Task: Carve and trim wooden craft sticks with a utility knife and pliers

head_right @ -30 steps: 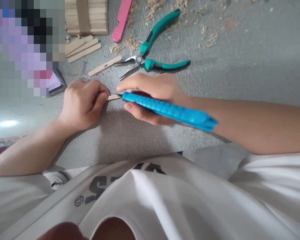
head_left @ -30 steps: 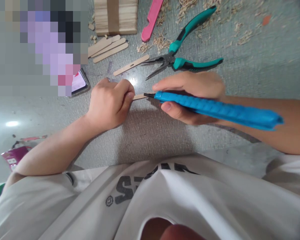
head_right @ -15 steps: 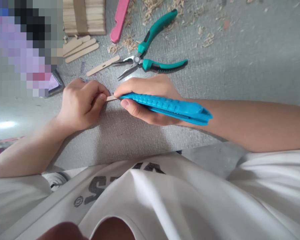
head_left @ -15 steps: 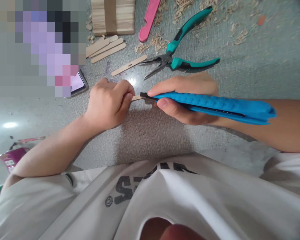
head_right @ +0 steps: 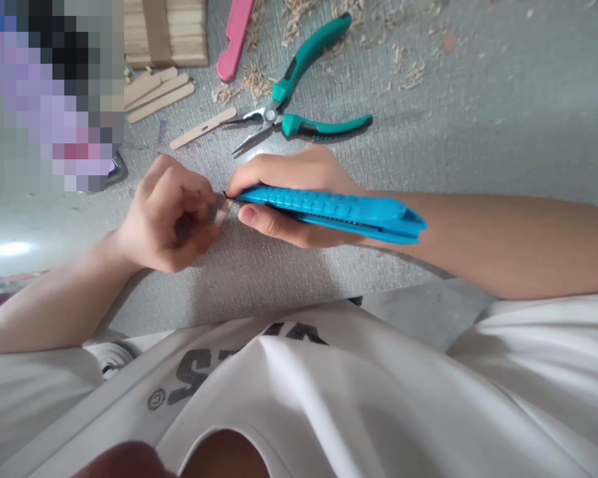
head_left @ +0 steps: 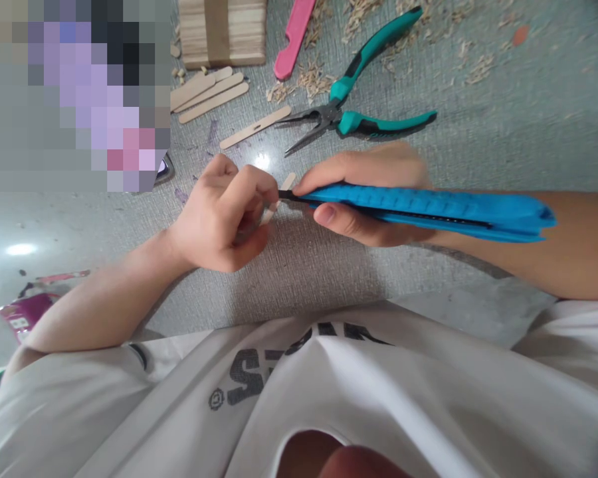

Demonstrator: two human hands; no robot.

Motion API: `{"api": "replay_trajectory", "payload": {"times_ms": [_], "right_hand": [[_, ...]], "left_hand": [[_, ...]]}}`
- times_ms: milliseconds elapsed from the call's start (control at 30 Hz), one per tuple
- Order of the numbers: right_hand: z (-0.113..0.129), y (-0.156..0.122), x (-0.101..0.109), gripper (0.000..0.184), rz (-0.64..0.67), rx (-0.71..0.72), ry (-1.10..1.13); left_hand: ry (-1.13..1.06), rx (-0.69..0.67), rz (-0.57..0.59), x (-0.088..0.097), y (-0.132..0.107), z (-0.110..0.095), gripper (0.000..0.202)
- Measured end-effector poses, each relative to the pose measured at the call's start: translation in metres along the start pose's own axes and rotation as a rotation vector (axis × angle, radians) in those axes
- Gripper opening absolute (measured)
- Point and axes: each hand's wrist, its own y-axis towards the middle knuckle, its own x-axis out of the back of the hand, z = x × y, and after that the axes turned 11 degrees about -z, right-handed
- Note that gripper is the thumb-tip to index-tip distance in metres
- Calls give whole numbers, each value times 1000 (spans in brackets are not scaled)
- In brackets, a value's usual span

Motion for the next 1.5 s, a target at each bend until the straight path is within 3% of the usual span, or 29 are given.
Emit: {"api": "replay_trajectory", "payload": {"times_ms": [133, 267, 467, 600, 867, 1000, 1300, 1500], "right_hand": [[1, -2, 0, 24, -7, 49, -14], [3, -1, 0, 20, -16, -54, -11], [2, 0, -3, 21, -68, 6, -14], [5, -1, 0, 25, 11, -67, -37], [9, 0, 3, 33, 64, -183, -88], [9, 0, 3, 30, 72, -161, -88], [8, 0, 0, 23, 26, -108, -51], [5, 0, -3, 21, 1, -37, -57]], "left_hand": [[62, -1, -94, 4, 1, -2, 43], [143, 67, -26, 6, 5, 3, 60], [164, 54, 30, 5, 7, 2, 52], [161, 18, 26, 5, 6, -1, 46], [169, 24, 33, 1, 5, 1, 60], [141, 79, 52, 0, 5, 1, 61], [181, 31, 74, 1, 5, -2, 67], [204, 35, 68, 0, 5, -2, 59]]}}
